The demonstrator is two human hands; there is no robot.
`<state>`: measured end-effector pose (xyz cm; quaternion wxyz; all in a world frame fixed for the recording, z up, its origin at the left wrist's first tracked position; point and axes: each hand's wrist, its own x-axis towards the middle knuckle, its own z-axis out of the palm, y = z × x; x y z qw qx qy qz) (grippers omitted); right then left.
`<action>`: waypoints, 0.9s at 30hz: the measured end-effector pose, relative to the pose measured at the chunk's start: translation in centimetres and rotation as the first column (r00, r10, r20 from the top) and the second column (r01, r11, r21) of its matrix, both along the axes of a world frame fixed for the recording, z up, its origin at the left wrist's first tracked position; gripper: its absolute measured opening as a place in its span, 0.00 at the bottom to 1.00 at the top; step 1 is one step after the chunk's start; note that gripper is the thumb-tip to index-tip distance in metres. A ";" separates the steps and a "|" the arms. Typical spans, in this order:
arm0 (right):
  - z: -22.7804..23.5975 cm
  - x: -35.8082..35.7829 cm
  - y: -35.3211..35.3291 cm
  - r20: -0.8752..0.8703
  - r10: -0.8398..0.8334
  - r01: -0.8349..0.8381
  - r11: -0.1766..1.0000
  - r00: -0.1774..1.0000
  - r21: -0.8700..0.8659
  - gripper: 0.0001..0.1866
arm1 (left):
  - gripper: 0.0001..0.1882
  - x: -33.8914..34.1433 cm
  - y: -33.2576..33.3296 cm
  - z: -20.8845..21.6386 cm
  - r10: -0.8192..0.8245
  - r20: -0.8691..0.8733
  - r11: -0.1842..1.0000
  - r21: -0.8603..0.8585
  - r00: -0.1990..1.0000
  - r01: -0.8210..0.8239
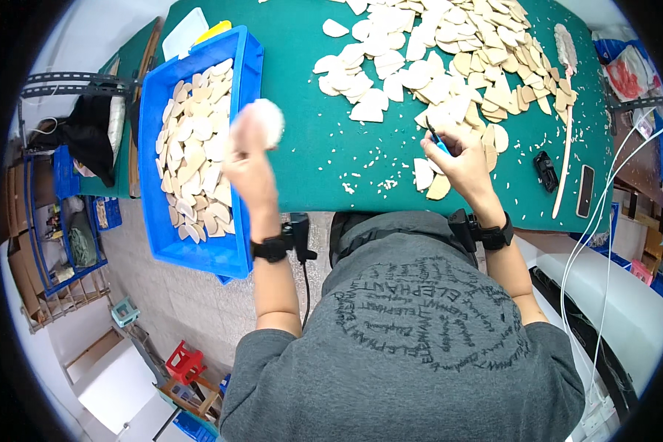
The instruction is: The person repeatedly picks up small, light-colored wooden pieces from a green work surface and uses a blue utility knife to trim their edges. Trimmed pieces are placed into a blue plastic bin to the left. The process is continuous and repetitive throughout the clip.
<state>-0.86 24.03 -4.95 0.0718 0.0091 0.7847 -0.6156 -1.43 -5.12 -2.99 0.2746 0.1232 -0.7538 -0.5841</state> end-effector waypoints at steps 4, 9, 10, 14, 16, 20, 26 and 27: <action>-0.3 0.1 0.5 0.006 -0.030 0.030 0.999 1.000 -0.043 0.09 | 0.27 -0.9 -7.1 -1.3 0.387 -0.023 0.788 0.527 0.922 -0.317; 1.0 0.4 0.7 0.016 -0.038 0.038 0.999 0.999 0.013 0.08 | 0.22 -5.3 -0.3 -11.6 -0.108 0.406 0.993 0.003 0.908 0.117; 0.7 0.6 1.0 0.005 -0.044 0.044 0.999 0.999 0.018 0.08 | 0.17 -5.9 2.3 -13.0 -0.196 0.327 0.870 -0.376 0.924 0.318; 0.2 1.0 1.8 -0.006 -0.063 0.063 0.997 0.998 0.041 0.07 | 0.20 -8.3 7.7 -15.7 -0.458 0.410 0.430 -0.674 0.789 0.601; 0.6 1.3 2.0 0.008 -0.064 0.064 0.996 0.998 0.061 0.07 | 0.19 -8.9 8.0 -15.9 -0.428 0.539 0.382 -0.620 0.725 0.686; 0.1 1.6 2.1 -0.010 -0.080 0.080 0.995 0.997 0.058 0.08 | 0.12 -8.0 7.9 -12.6 -0.453 0.591 0.676 -0.260 0.668 0.689; 0.7 1.1 0.5 0.050 0.035 -0.042 0.989 0.998 0.139 0.13 | 0.18 -2.4 9.2 -4.6 -0.750 0.166 0.532 0.726 0.640 0.435; 0.4 1.0 0.3 0.034 0.023 -0.028 0.986 0.999 0.162 0.14 | 0.18 -1.7 9.7 -2.8 -0.747 0.142 0.524 0.727 0.650 0.443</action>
